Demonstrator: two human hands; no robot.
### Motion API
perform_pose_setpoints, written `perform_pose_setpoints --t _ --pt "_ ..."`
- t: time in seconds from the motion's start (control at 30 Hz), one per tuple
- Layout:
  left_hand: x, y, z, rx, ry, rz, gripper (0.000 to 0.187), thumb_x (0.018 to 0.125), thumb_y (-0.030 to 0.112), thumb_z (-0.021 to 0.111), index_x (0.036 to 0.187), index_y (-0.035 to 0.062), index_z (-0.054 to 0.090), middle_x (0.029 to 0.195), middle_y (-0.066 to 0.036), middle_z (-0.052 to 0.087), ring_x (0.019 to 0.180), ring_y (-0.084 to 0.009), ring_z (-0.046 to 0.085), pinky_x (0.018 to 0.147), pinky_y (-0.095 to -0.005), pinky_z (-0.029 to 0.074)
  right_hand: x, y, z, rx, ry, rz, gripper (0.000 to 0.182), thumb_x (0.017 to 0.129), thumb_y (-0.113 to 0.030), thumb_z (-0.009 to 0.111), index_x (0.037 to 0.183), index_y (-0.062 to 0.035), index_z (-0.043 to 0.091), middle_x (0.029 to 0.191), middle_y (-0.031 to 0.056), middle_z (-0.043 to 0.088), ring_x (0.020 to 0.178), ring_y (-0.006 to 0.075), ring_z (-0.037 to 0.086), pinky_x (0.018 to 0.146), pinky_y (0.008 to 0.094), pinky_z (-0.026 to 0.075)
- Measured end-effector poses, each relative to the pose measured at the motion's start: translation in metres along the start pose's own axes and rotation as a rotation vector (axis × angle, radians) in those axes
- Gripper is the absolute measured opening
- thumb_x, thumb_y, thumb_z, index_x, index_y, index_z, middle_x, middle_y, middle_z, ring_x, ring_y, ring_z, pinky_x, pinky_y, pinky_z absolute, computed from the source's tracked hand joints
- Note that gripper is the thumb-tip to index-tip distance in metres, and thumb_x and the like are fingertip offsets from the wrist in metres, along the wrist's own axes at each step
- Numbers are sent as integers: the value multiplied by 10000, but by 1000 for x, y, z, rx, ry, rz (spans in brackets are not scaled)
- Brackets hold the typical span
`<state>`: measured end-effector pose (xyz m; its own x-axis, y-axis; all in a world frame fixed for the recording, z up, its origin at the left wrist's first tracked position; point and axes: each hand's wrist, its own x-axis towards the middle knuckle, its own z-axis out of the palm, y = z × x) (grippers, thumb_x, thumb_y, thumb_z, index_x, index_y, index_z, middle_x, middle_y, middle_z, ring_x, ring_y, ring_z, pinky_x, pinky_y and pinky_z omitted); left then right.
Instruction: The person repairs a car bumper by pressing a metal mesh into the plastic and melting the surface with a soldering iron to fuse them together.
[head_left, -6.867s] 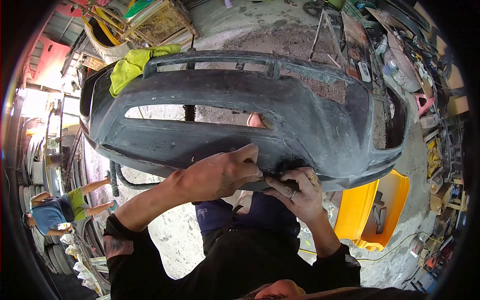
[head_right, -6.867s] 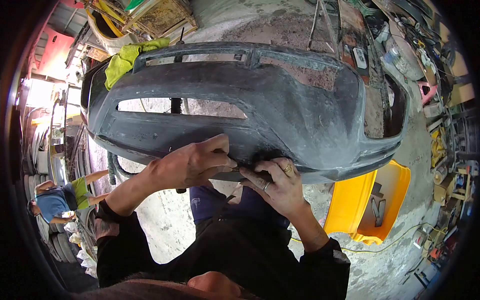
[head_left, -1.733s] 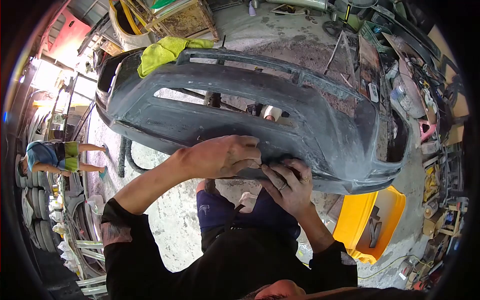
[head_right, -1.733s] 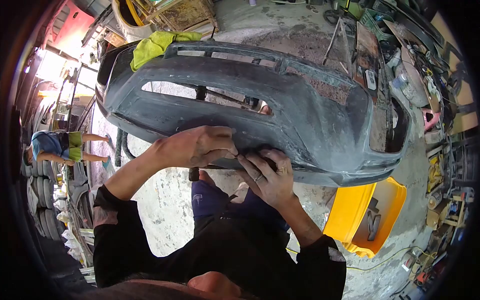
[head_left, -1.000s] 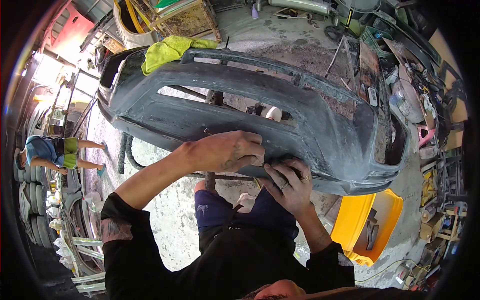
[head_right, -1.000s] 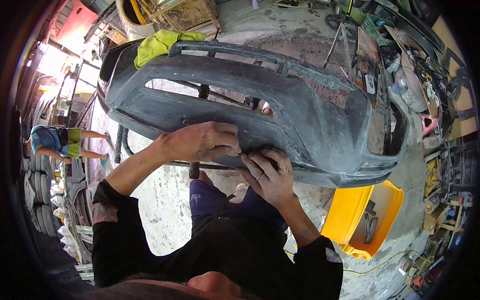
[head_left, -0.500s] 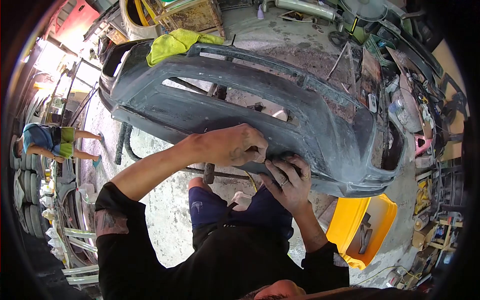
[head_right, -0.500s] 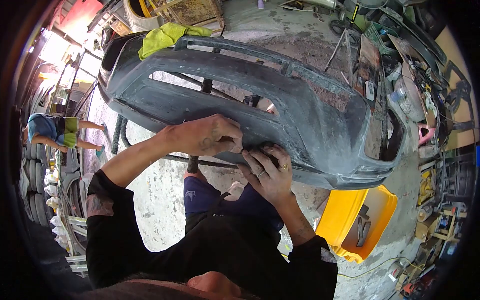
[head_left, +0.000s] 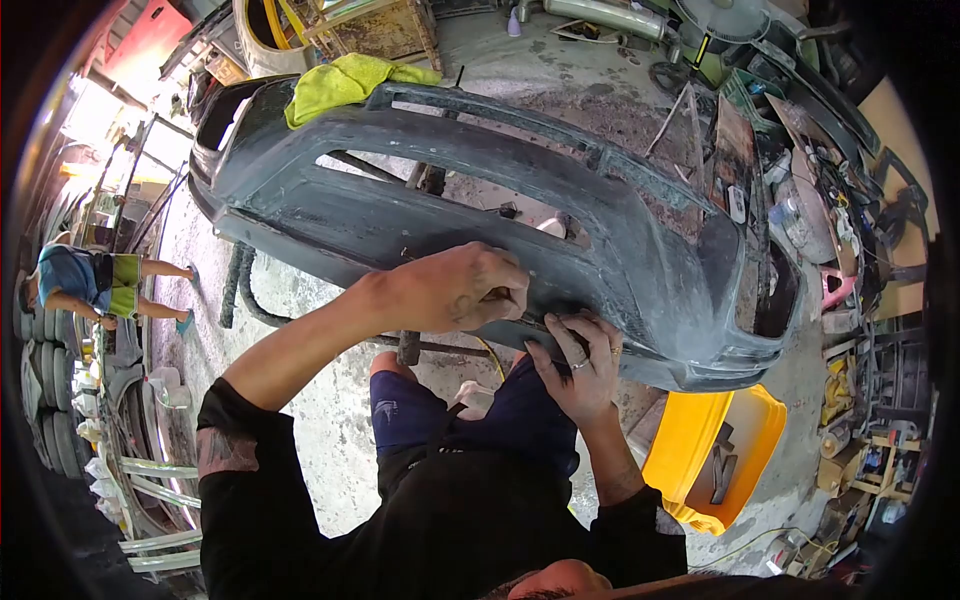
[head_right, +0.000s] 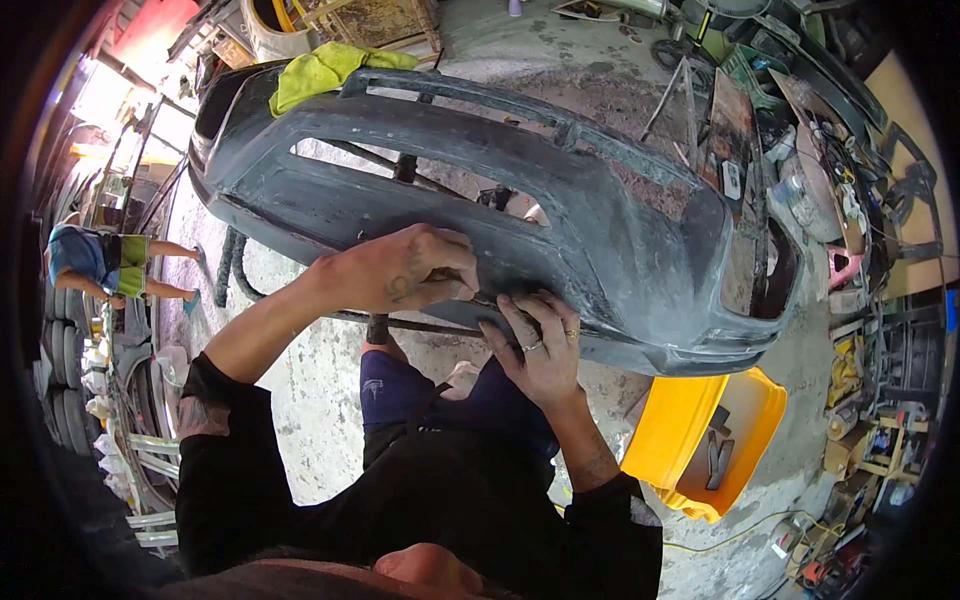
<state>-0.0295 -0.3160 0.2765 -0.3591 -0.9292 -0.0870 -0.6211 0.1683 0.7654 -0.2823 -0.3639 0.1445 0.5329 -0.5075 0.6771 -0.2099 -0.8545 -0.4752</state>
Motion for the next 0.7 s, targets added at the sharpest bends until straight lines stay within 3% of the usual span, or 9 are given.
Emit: perform_pose_setpoints --t 0.17,0.3,0.37,0.47,0.6,0.7 --pt "-7 4 4 209 56 1 92 994 100 726 1022 25 681 981 -136 597 950 -396 690 824 -525 550 -4 6 2 123 106 -33 445 769 -132 991 1151 -136 763 1272 45 672 1178 321 647 1032 440 551" --pt "-6 2 3 211 36 17 93 1003 108 721 1029 28 682 992 -136 580 948 -390 683 827 -531 551 -8 6 8 158 127 6 424 780 -183 992 1144 -161 776 1230 57 677 1204 328 646 1024 454 534" --pt "-5 3 2 175 -7 -19 155 995 45 718 1149 34 712 1067 -135 614 974 -385 683 843 -508 544 -5 5 6 78 79 -47 513 782 -197 987 1251 -171 781 1318 31 654 1215 302 624 1032 427 553" --pt "-4 3 4 205 -27 -37 145 999 44 712 1143 26 709 1060 -135 612 971 -385 684 834 -498 544 -2 4 3 20 14 -82 546 801 -225 972 1313 -180 788 1347 22 647 1247 298 598 1053 429 549" --pt "0 3 11 207 -5 50 158 1000 45 707 1155 17 693 1052 -140 603 975 -384 685 828 -492 547 -1 4 3 -6 -51 -100 544 818 -236 957 1333 -178 793 1358 16 646 1271 299 576 1084 435 545" --pt "9 7 5 332 -119 41 180 1001 43 699 1177 13 673 1078 -148 610 1000 -383 689 833 -493 552 0 6 0 -5 -49 -111 535 822 -239 951 1329 -176 794 1362 18 648 1282 294 564 1107 447 540"
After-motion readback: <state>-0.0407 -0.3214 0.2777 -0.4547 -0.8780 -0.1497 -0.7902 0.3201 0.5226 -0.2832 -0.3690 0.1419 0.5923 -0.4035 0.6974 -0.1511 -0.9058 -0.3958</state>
